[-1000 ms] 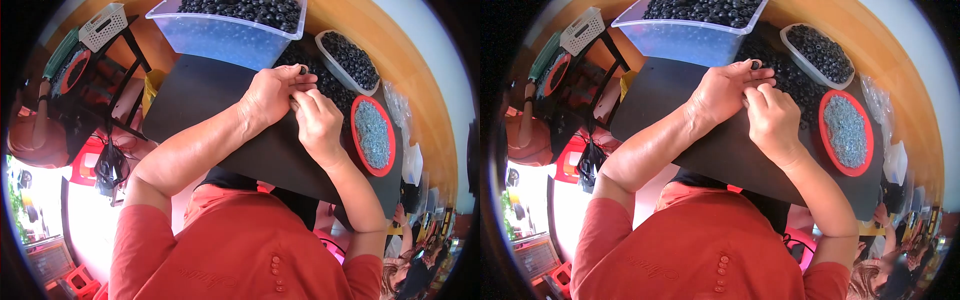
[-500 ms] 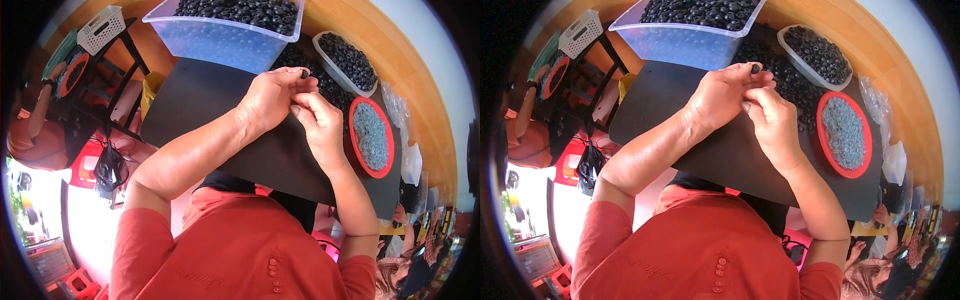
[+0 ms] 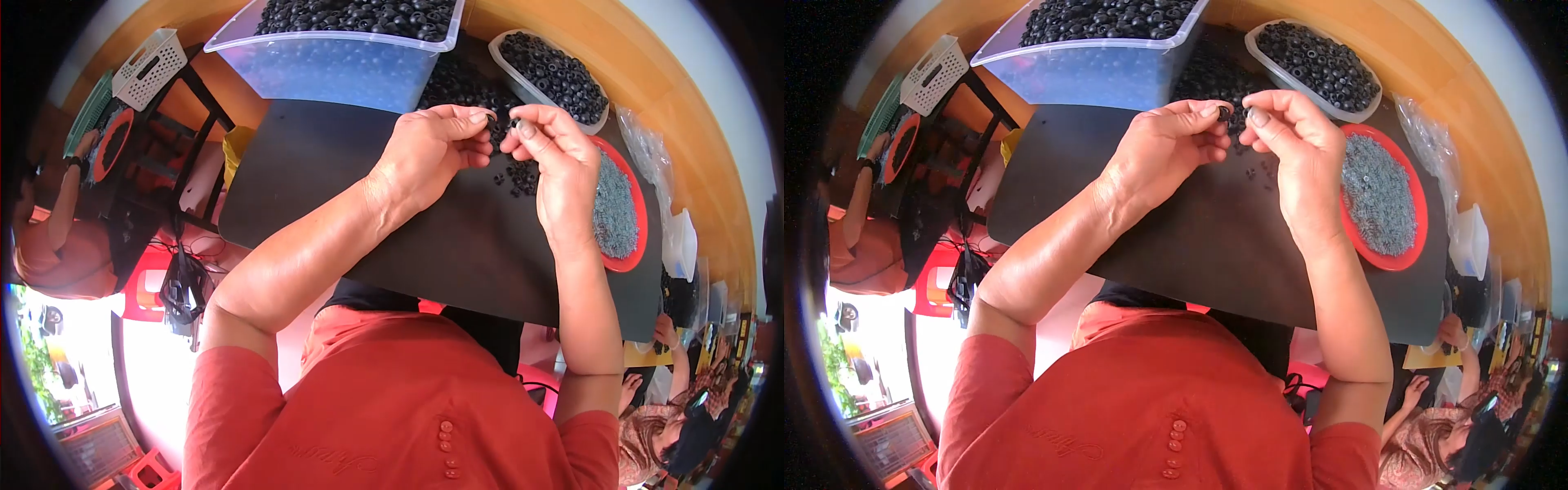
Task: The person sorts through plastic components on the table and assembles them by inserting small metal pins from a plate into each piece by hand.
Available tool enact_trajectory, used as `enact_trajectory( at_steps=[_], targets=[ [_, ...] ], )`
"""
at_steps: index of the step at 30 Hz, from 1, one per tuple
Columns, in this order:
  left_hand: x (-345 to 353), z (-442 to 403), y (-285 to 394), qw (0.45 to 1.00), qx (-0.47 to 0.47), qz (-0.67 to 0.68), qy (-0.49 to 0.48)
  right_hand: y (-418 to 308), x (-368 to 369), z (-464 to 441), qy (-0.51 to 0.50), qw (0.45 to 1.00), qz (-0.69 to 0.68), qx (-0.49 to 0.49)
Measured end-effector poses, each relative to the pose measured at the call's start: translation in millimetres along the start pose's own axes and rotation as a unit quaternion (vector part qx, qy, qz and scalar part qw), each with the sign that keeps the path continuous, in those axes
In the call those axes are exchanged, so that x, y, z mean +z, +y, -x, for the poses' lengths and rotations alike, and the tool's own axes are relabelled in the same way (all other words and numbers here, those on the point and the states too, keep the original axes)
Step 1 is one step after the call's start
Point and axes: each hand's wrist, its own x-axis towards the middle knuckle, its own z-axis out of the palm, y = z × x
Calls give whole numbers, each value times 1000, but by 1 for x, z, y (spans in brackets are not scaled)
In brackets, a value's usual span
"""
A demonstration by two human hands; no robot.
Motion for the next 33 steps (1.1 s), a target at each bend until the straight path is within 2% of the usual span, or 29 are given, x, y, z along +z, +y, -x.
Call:
enact_trajectory(
  at_steps=[12, 24, 27, 30, 33],
  targets=[
    [15, 9, 2, 994, 46, -101, 6, 3, 0, -2, -9, 998, -50, 34],
    [11, 8, 0, 996, 46, -77, 18, 10, 4, 4, 0, 1000, -24, 16],
    [11, 10, 0, 993, 42, -105, 19, 9, 9, 7, 28, 999, -28, 18],
    [13, 11, -1, 993, 48, -105, 20, 9, 16, 12, 48, 998, 18, -38],
    [11, 11, -1, 993, 47, -105, 14, 21, 9, 4, 21, 969, 157, -190]
  ],
)
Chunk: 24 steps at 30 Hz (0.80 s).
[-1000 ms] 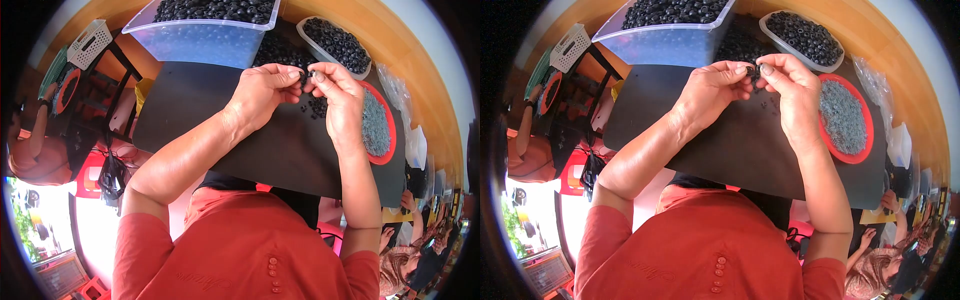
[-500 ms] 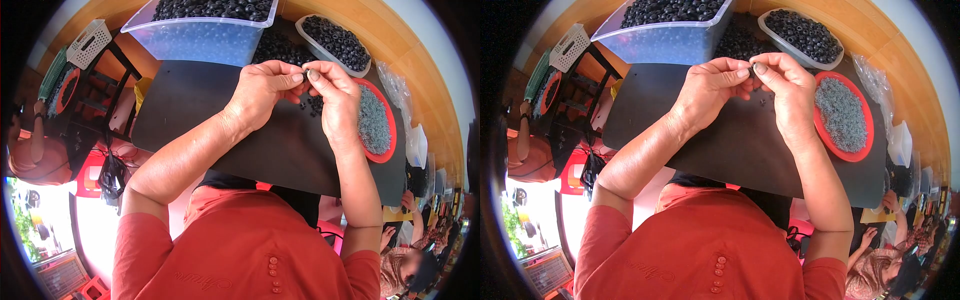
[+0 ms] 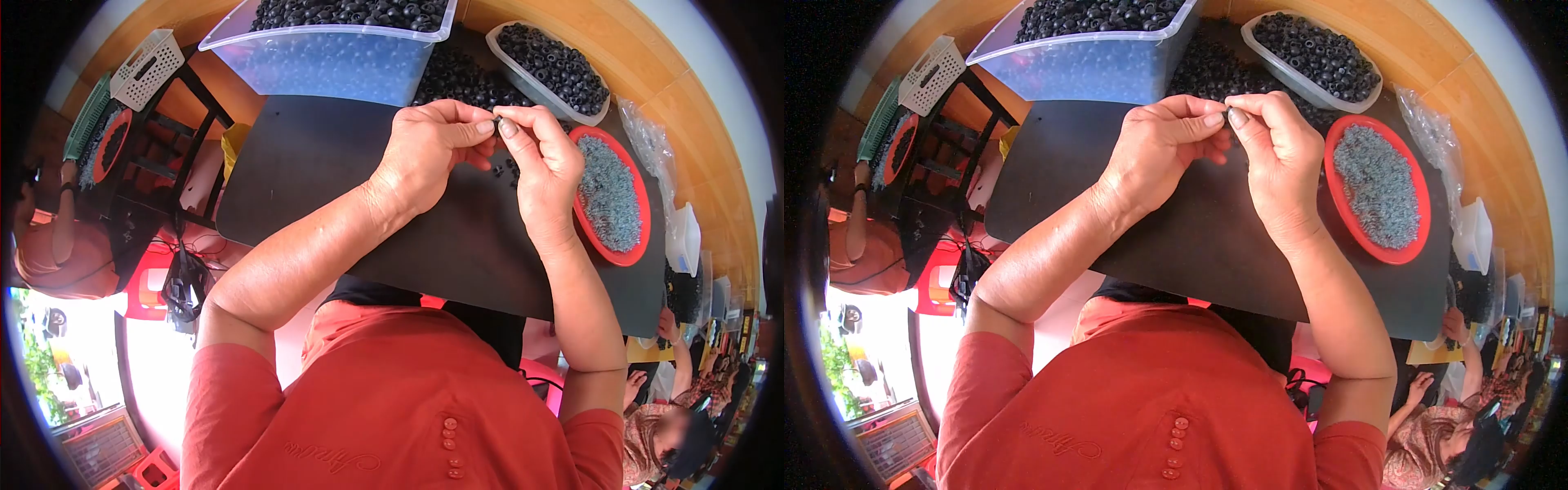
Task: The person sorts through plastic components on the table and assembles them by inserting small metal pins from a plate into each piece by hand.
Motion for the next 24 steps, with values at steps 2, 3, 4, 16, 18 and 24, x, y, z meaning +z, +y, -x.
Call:
enact_trajectory(
  at_steps=[2, 3, 4, 16, 18, 24],
  targets=[
    [-3, -2, -2, 1000, -8, 23, -2, -4, -2, 0, -20, 999, 41, -29],
    [-4, -2, -2, 999, -12, 34, -3, -6, -2, 0, -29, 997, 62, -43],
    [-5, -3, -2, 999, -16, 40, -6, -5, -1, 0, -35, 995, 77, -45],
    [0, -2, -4, 999, -30, 17, -17, 17, 7, 3, 36, 946, 261, -190],
    [-2, -2, -2, 999, -40, 16, -31, 18, 3, 1, 29, 944, 258, -202],
    [-5, -2, 1, 997, -53, 31, -53, 16, -5, -1, 5, 942, 252, -224]
  ],
)
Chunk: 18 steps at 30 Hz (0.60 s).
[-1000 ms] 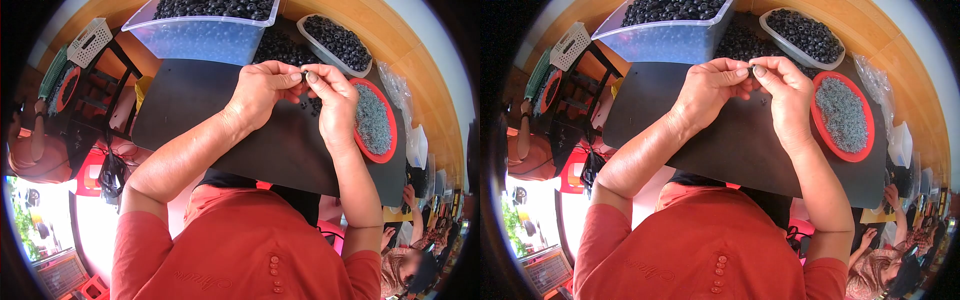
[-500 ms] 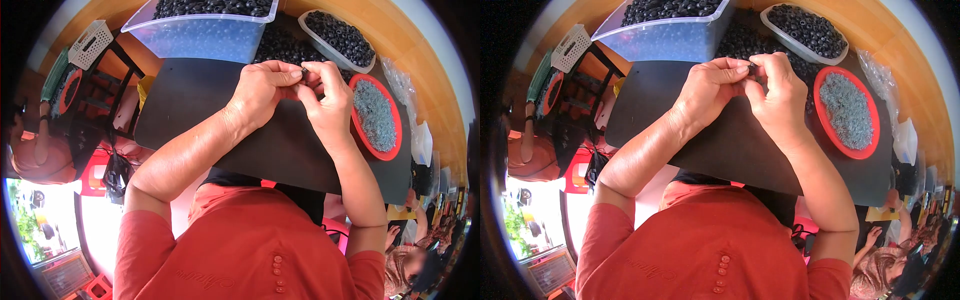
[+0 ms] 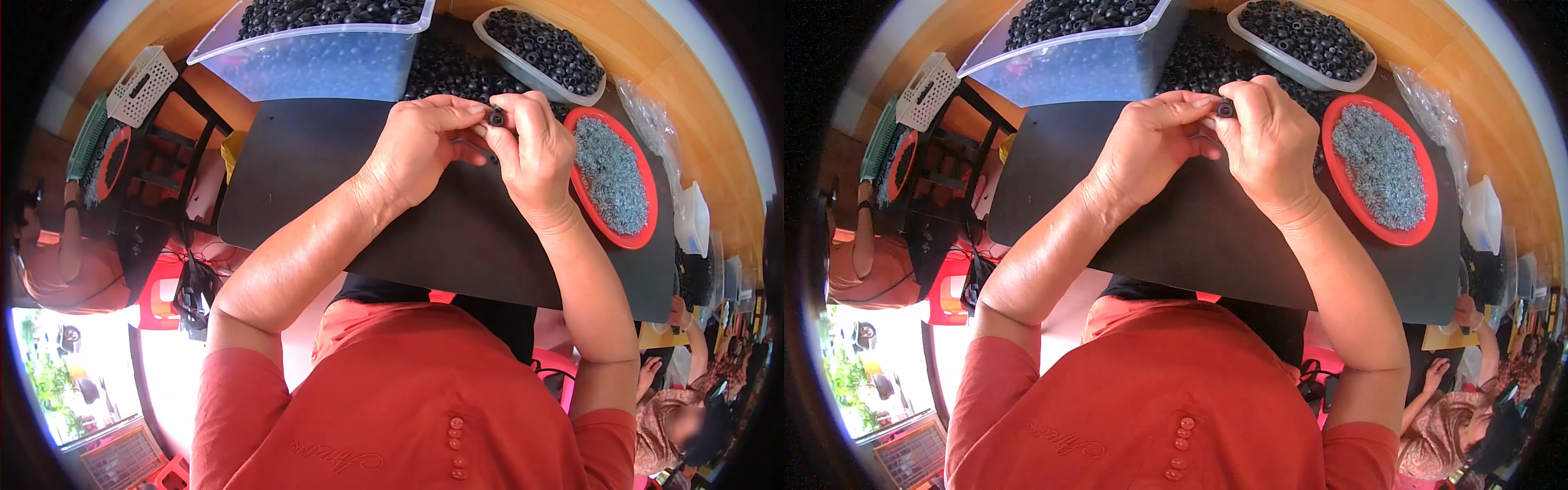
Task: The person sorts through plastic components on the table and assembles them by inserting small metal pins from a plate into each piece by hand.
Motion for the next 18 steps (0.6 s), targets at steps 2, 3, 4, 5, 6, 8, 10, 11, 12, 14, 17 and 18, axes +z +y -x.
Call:
enact_trajectory(
  at_steps=[2, 3, 4, 5, 6, 8, 10, 11, 12, 14, 17, 18],
  targets=[
    [-4, -2, -2, 1000, -9, 13, -16, 0, -2, -1, 1, 1000, -1, -12],
    [-5, -3, -2, 999, -13, 19, -24, 1, -2, -2, 2, 1000, -1, -19],
    [-5, -2, -2, 999, -12, 19, -26, 1, -3, -2, 2, 1000, -5, -21],
    [-4, -2, -1, 999, -11, 19, -28, 2, -3, -2, 2, 1000, -9, -24],
    [-3, -1, -1, 999, -10, 20, -30, 2, -4, -2, 1, 1000, -14, -27],
    [-3, -1, 0, 999, -6, 18, -35, 2, -4, -3, 3, 999, -19, -30],
    [-2, -1, 0, 999, -4, 17, -35, 2, -5, -3, 0, 999, -15, -34],
    [-1, 0, 0, 999, -4, 17, -33, 2, -7, -3, -4, 999, -9, -37],
    [0, 0, 1, 999, -5, 18, -32, 3, -8, -3, -8, 999, -3, -39],
    [2, 1, 1, 1000, 9, 16, -19, 2, -8, -4, -2, 999, -7, -41],
    [4, 0, 0, 1000, 24, 9, -3, 2, -7, -5, 5, 999, 1, -33],
    [3, -1, 0, 1000, 29, 4, 4, 1, -5, -6, 8, 1000, 5, -30]
  ],
)
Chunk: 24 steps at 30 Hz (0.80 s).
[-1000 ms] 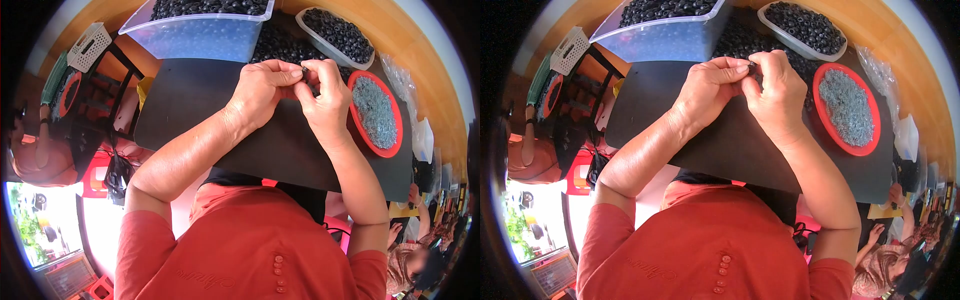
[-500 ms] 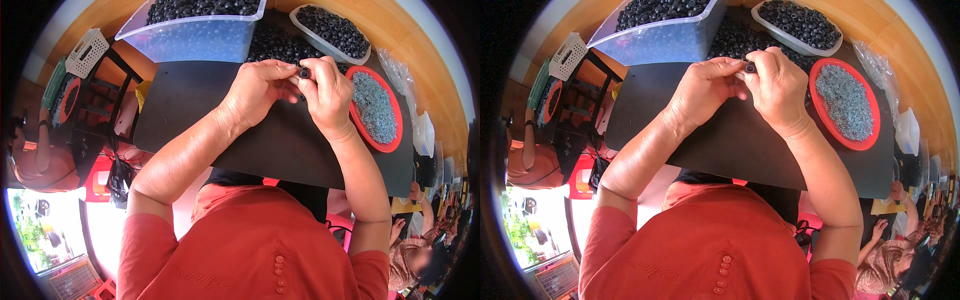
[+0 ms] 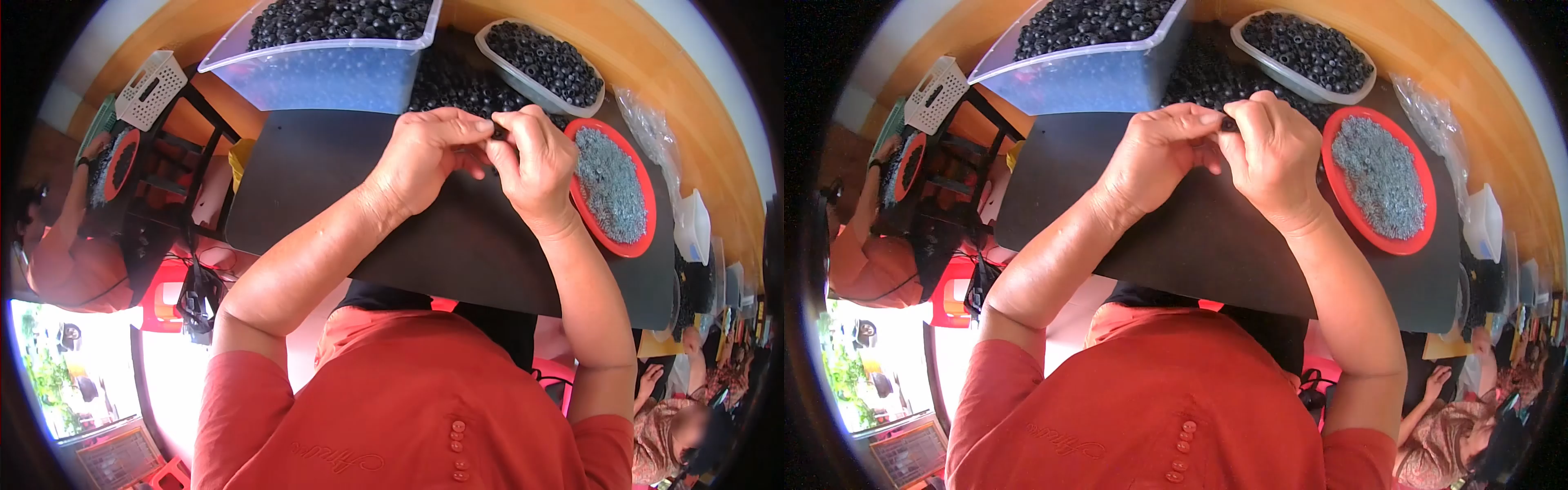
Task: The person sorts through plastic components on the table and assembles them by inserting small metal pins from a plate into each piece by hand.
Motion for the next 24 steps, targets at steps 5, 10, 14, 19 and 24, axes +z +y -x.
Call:
enact_trajectory(
  at_steps=[5, 10, 14, 19, 24],
  targets=[
    [8, 8, 8, 966, 77, -237, 62, 0, 5, 0, -28, 997, -63, 18],
    [22, 15, 31, 956, 136, -211, 151, -10, -13, -8, -22, 987, -131, 91],
    [29, -2, 83, 928, 207, -249, 187, -5, -20, -13, 36, 980, -150, 129],
    [18, -59, 144, 887, 231, -361, 171, -4, -25, -13, 81, 962, -207, 161],
    [-44, -90, 139, 397, 354, -839, 112, -9, -48, -16, 31, 971, -191, 142]
  ],
)
